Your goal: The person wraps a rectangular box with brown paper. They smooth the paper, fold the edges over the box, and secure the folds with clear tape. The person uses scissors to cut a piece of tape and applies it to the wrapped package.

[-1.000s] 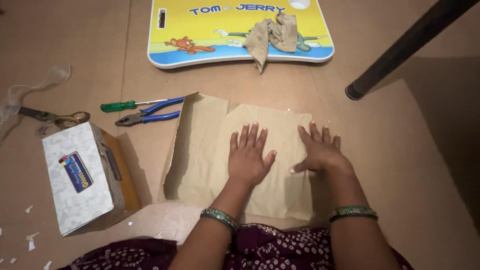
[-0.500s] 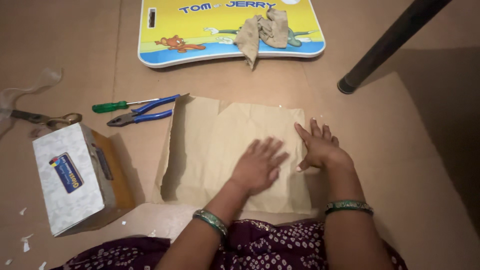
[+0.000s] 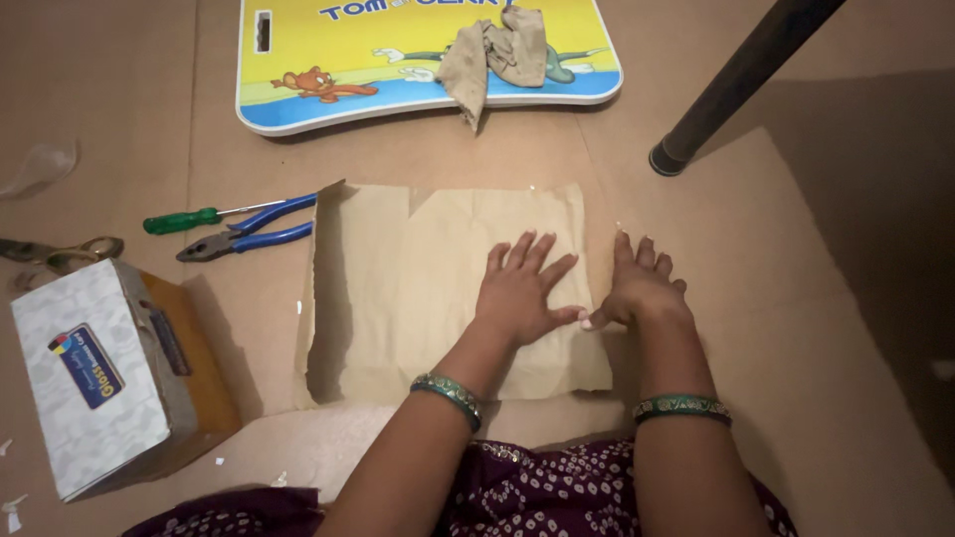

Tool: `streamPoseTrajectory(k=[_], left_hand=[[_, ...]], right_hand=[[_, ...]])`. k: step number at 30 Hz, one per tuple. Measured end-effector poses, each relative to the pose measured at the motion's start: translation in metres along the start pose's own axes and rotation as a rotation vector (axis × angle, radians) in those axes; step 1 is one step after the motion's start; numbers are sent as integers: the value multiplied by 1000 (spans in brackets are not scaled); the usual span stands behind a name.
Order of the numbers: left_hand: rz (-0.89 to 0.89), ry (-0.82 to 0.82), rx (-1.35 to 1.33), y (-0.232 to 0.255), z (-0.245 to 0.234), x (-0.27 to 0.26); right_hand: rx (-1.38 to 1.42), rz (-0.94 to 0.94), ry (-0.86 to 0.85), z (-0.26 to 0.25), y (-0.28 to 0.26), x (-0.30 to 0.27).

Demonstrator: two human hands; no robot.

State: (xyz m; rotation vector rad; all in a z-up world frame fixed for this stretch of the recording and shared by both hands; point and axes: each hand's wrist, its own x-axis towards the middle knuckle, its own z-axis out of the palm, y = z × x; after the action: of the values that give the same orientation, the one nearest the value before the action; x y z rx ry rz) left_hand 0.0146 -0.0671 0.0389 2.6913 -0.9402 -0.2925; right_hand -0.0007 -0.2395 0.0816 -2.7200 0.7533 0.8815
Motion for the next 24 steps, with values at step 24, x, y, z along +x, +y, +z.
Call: streamPoseTrajectory(k=[24], left_hand=[[-170, 494, -724, -39, 35, 24]], right_hand=[[1066, -751, 382, 96, -83, 35]])
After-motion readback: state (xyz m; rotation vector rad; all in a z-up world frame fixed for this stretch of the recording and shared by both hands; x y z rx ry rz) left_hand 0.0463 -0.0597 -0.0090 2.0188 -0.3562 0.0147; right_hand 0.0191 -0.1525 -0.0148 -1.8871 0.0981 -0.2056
